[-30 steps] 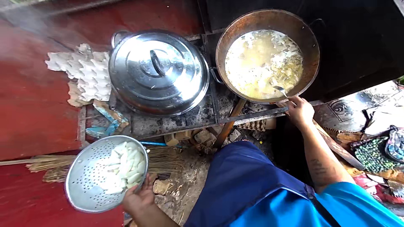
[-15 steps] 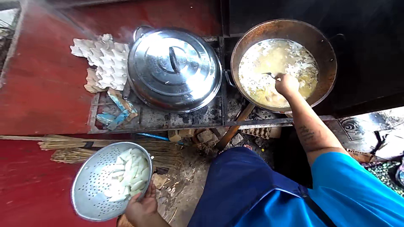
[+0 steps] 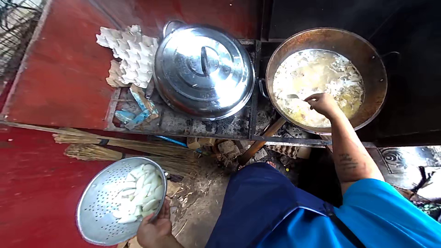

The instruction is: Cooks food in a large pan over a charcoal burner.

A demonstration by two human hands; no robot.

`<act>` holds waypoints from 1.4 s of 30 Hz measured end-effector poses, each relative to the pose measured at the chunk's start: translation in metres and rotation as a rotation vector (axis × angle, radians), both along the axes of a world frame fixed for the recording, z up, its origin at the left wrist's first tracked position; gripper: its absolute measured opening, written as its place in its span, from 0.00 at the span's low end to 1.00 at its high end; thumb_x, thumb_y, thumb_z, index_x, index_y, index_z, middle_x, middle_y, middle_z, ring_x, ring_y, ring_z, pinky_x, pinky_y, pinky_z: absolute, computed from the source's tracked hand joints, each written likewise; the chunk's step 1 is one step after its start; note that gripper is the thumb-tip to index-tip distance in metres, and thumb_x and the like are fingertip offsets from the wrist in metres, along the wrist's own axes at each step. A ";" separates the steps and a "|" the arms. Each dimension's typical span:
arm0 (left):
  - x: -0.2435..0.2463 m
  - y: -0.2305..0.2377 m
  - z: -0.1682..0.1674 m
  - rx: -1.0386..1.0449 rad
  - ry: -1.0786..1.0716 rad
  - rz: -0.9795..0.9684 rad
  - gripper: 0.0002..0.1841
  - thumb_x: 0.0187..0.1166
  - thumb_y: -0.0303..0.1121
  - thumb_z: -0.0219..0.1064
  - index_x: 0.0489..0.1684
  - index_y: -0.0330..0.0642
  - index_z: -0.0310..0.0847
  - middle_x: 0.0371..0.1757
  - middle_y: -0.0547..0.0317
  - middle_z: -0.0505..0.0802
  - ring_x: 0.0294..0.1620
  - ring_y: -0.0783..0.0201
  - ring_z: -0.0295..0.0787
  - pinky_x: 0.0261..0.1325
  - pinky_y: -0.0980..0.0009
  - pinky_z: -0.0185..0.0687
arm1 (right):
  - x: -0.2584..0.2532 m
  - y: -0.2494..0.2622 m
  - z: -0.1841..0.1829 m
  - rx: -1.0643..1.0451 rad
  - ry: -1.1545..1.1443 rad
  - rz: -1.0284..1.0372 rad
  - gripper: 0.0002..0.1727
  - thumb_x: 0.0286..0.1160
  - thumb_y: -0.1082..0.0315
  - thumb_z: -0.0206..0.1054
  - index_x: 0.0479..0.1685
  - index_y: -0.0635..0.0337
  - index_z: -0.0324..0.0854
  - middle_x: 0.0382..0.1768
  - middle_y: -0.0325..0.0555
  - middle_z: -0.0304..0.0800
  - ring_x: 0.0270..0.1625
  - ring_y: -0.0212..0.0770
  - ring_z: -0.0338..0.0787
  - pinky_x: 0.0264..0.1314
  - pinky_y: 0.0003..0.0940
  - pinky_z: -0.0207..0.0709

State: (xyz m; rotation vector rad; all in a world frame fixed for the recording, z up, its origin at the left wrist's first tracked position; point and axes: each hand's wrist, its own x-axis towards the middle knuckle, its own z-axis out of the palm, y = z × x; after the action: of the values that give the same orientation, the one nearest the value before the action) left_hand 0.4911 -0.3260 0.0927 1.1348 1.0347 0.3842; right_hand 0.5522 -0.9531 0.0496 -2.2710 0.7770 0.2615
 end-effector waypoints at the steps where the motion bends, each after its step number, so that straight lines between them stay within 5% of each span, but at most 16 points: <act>1: -0.001 -0.001 0.001 0.000 0.002 0.002 0.12 0.86 0.28 0.43 0.59 0.40 0.67 0.46 0.48 0.89 0.42 0.58 0.94 0.45 0.66 0.92 | 0.002 -0.001 0.002 -0.028 -0.010 -0.030 0.16 0.88 0.65 0.59 0.61 0.57 0.90 0.51 0.67 0.92 0.53 0.68 0.91 0.60 0.73 0.75; 6: -0.002 0.000 0.002 0.026 0.011 -0.004 0.12 0.85 0.28 0.43 0.58 0.40 0.67 0.46 0.49 0.90 0.41 0.59 0.94 0.43 0.67 0.92 | 0.019 0.003 -0.018 -0.071 0.067 -0.050 0.17 0.88 0.64 0.57 0.64 0.54 0.89 0.57 0.66 0.91 0.61 0.70 0.89 0.65 0.76 0.72; 15: -0.003 0.001 0.001 0.028 0.017 0.006 0.11 0.85 0.28 0.43 0.58 0.40 0.67 0.46 0.50 0.89 0.42 0.61 0.93 0.45 0.67 0.91 | 0.027 0.003 -0.023 0.073 0.100 -0.024 0.15 0.87 0.66 0.60 0.60 0.57 0.90 0.41 0.58 0.93 0.37 0.53 0.87 0.48 0.58 0.78; 20: 0.000 0.001 -0.001 0.021 0.021 0.024 0.12 0.85 0.29 0.43 0.58 0.40 0.67 0.47 0.49 0.88 0.43 0.60 0.93 0.47 0.66 0.91 | 0.040 0.006 -0.020 -0.025 0.138 0.094 0.15 0.86 0.68 0.60 0.60 0.56 0.91 0.48 0.60 0.95 0.53 0.64 0.91 0.62 0.70 0.74; 28: 0.002 -0.002 0.003 0.012 0.020 0.023 0.11 0.85 0.28 0.44 0.57 0.40 0.67 0.46 0.49 0.89 0.42 0.60 0.93 0.45 0.67 0.91 | 0.068 0.007 -0.015 -0.052 0.190 0.165 0.13 0.84 0.68 0.62 0.56 0.59 0.92 0.49 0.61 0.94 0.55 0.64 0.91 0.63 0.71 0.74; 34: 0.003 -0.002 0.001 -0.006 0.023 -0.003 0.11 0.85 0.28 0.43 0.58 0.39 0.67 0.45 0.48 0.90 0.39 0.60 0.94 0.42 0.67 0.91 | 0.067 0.014 -0.012 0.000 0.194 0.098 0.14 0.86 0.67 0.62 0.58 0.61 0.90 0.46 0.60 0.93 0.44 0.57 0.88 0.54 0.61 0.76; 37: 0.006 -0.009 0.005 -0.015 0.028 0.004 0.15 0.85 0.28 0.44 0.65 0.37 0.65 0.50 0.46 0.87 0.42 0.58 0.92 0.44 0.64 0.90 | 0.058 0.015 -0.022 0.014 0.099 0.087 0.14 0.85 0.65 0.64 0.55 0.66 0.90 0.43 0.65 0.91 0.40 0.61 0.87 0.49 0.65 0.76; 42: 0.012 -0.012 0.004 -0.043 0.023 0.026 0.13 0.85 0.27 0.45 0.62 0.35 0.67 0.45 0.44 0.89 0.38 0.58 0.93 0.41 0.65 0.91 | 0.058 0.016 -0.035 0.038 0.070 0.051 0.15 0.87 0.64 0.63 0.60 0.63 0.88 0.42 0.60 0.91 0.34 0.51 0.82 0.44 0.55 0.75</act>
State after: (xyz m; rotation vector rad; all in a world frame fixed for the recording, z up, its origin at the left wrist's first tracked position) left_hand 0.5026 -0.3377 0.0968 1.0902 1.0738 0.3684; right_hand 0.6106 -0.9375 0.0151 -2.2586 0.7442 0.3780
